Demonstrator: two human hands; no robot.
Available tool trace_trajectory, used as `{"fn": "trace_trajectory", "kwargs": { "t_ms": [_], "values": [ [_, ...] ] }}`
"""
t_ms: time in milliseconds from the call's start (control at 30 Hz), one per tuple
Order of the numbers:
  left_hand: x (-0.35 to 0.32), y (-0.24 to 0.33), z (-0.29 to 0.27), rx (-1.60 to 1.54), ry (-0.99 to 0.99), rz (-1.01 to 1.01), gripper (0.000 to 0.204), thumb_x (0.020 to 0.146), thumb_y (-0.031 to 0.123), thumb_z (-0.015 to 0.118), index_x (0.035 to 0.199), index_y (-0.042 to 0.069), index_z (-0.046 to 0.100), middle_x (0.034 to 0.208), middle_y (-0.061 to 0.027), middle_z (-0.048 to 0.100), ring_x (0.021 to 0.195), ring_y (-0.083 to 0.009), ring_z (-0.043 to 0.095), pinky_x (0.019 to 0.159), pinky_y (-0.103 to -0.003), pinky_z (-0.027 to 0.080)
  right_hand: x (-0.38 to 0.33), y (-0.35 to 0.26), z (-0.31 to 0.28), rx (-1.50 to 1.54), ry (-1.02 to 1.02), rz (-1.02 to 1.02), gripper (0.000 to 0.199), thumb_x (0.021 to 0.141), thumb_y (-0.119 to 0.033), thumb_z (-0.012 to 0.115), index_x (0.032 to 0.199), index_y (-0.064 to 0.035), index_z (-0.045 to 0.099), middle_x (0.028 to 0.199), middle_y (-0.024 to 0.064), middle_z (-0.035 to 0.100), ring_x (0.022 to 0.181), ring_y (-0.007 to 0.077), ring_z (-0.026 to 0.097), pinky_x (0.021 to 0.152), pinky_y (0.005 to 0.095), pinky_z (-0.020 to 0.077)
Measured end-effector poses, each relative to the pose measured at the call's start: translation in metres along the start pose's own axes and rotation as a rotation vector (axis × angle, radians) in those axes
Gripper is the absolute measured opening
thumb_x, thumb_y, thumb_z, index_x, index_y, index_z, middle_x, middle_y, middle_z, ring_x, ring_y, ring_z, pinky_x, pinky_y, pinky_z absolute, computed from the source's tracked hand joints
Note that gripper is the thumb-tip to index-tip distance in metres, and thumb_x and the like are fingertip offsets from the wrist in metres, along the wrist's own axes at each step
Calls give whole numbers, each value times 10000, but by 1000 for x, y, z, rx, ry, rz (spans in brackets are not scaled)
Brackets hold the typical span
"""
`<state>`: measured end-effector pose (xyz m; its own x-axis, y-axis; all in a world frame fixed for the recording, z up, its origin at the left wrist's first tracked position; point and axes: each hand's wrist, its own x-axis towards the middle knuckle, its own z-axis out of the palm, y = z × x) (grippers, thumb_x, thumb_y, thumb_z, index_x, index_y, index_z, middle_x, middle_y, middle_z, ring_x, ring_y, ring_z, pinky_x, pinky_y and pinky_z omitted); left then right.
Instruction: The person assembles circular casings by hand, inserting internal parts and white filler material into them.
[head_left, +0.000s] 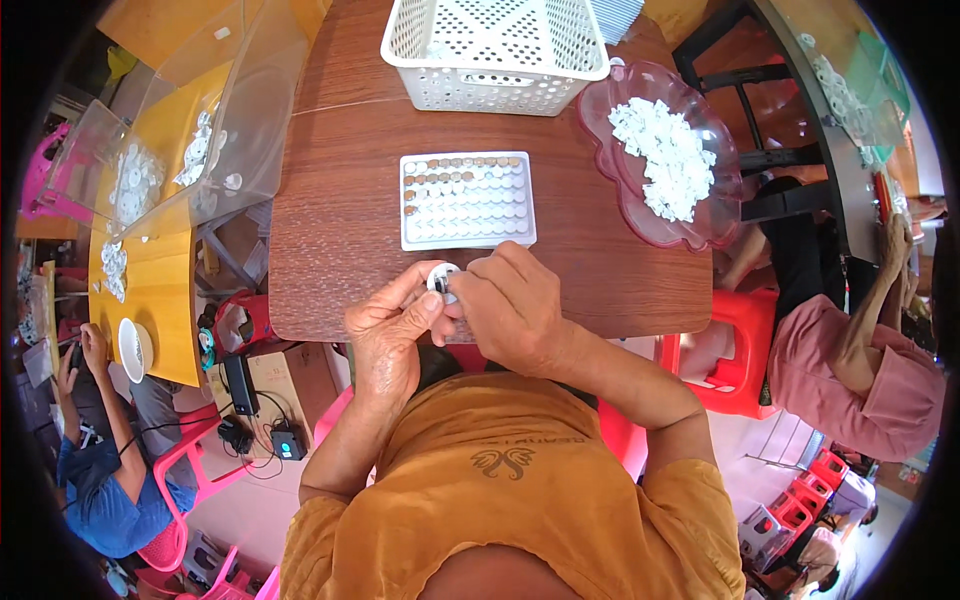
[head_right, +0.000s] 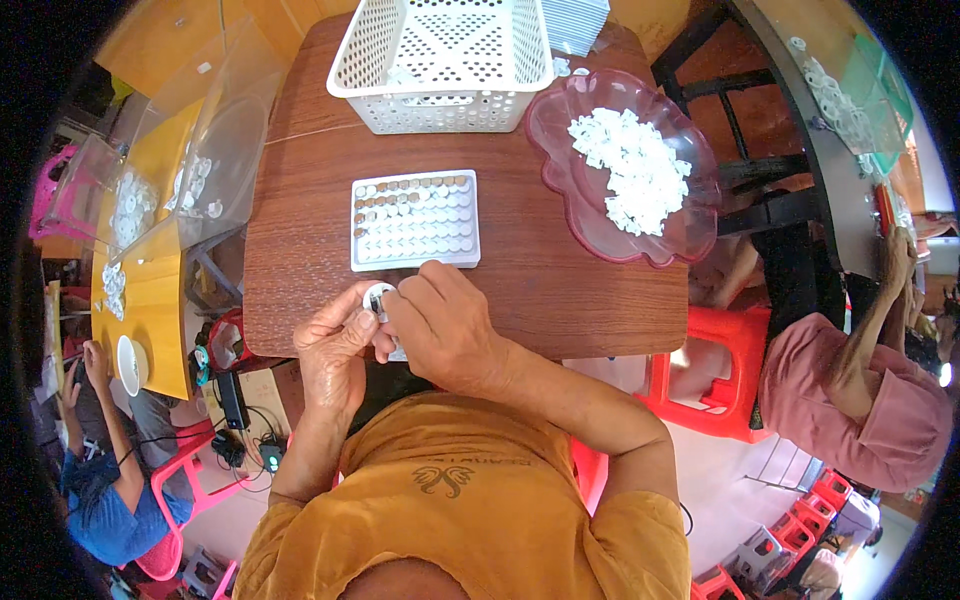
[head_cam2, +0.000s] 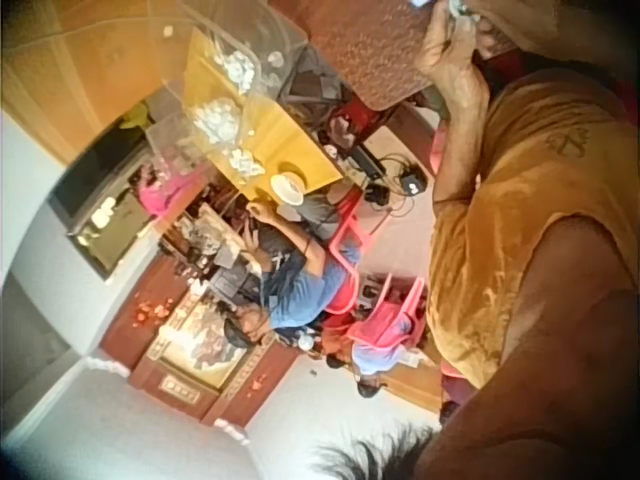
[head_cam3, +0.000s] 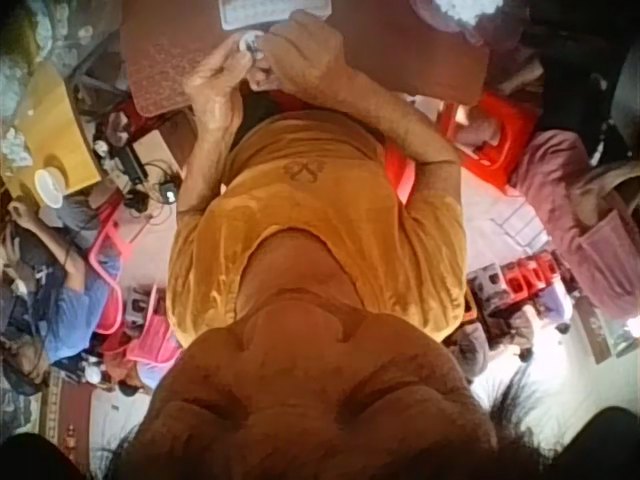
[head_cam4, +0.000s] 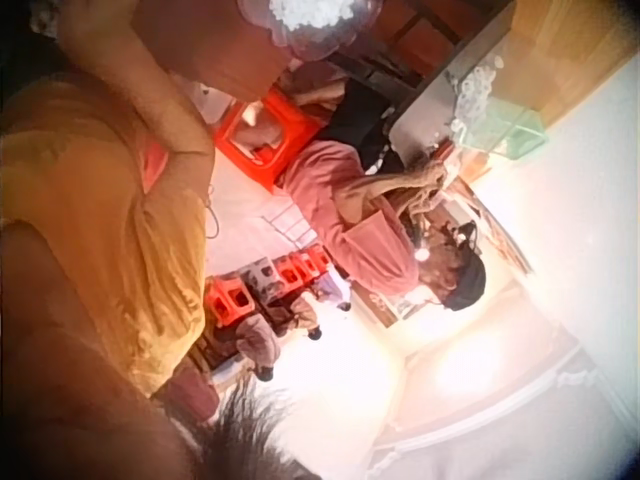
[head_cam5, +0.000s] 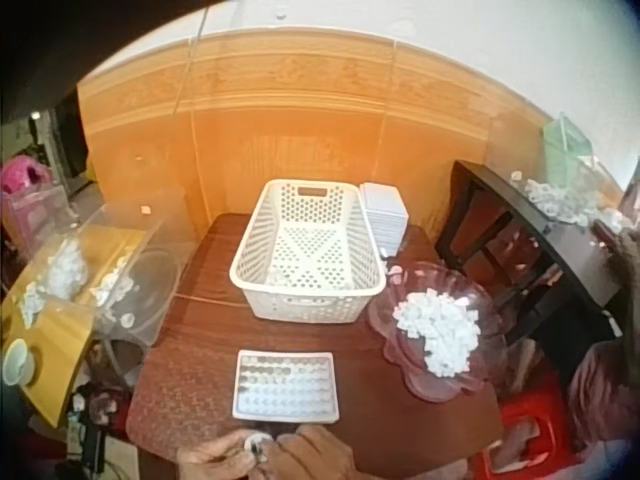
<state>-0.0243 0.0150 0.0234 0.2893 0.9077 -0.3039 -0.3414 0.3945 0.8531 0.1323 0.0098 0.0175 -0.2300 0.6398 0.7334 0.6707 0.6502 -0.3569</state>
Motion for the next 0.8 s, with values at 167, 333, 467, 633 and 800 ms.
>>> {"fn": "trace_trajectory", "kwargs": {
  "t_ms": [167, 333, 467, 633, 800],
  "values": [
    [-3, -1, 2, 38, 6, 14, 302, 832, 55, 631, 1108, -62, 595, 786, -130, 655, 596, -107, 572, 522, -198, 445, -4, -2, -3, 65, 4, 41, 228, 592, -22, 654, 788, 5, 541, 716, 99, 478, 623, 241, 473, 523, 328, 411],
    [-4, -5, 1, 66, -30, 33, 311, 824, 54, 641, 1108, -63, 595, 787, -129, 654, 601, -110, 576, 516, -195, 444, -6, -1, -4, 182, 17, 128, 191, 604, -10, 658, 752, -12, 537, 691, 88, 483, 610, 237, 468, 524, 325, 412],
    [-5, -9, 1, 72, -17, 20, 320, 821, 54, 645, 1112, -66, 591, 794, -129, 653, 605, -112, 578, 516, -197, 443, -8, -2, -7, 245, -23, 231, 147, 637, 10, 649, 727, -28, 539, 679, 74, 503, 617, 242, 489, 542, 335, 423],
    [-7, -13, 1, 59, -19, 28, 333, 818, 56, 650, 1119, -71, 585, 806, -135, 651, 609, -122, 580, 520, -203, 444, -14, -10, -6, 381, 1, 511, 99, 695, -5, 653, 742, -45, 575, 683, 66, 533, 658, 238, 526, 563, 349, 430],
    [-10, -16, 3, 92, -30, 98, 337, 816, 50, 651, 1120, -77, 582, 810, -134, 646, 612, -125, 574, 525, -210, 445, -13, -14, -11, 477, -5, 690, 82, 700, -21, 664, 739, -53, 599, 676, 55, 550, 670, 228, 536, 581, 342, 434]
  ]
}}
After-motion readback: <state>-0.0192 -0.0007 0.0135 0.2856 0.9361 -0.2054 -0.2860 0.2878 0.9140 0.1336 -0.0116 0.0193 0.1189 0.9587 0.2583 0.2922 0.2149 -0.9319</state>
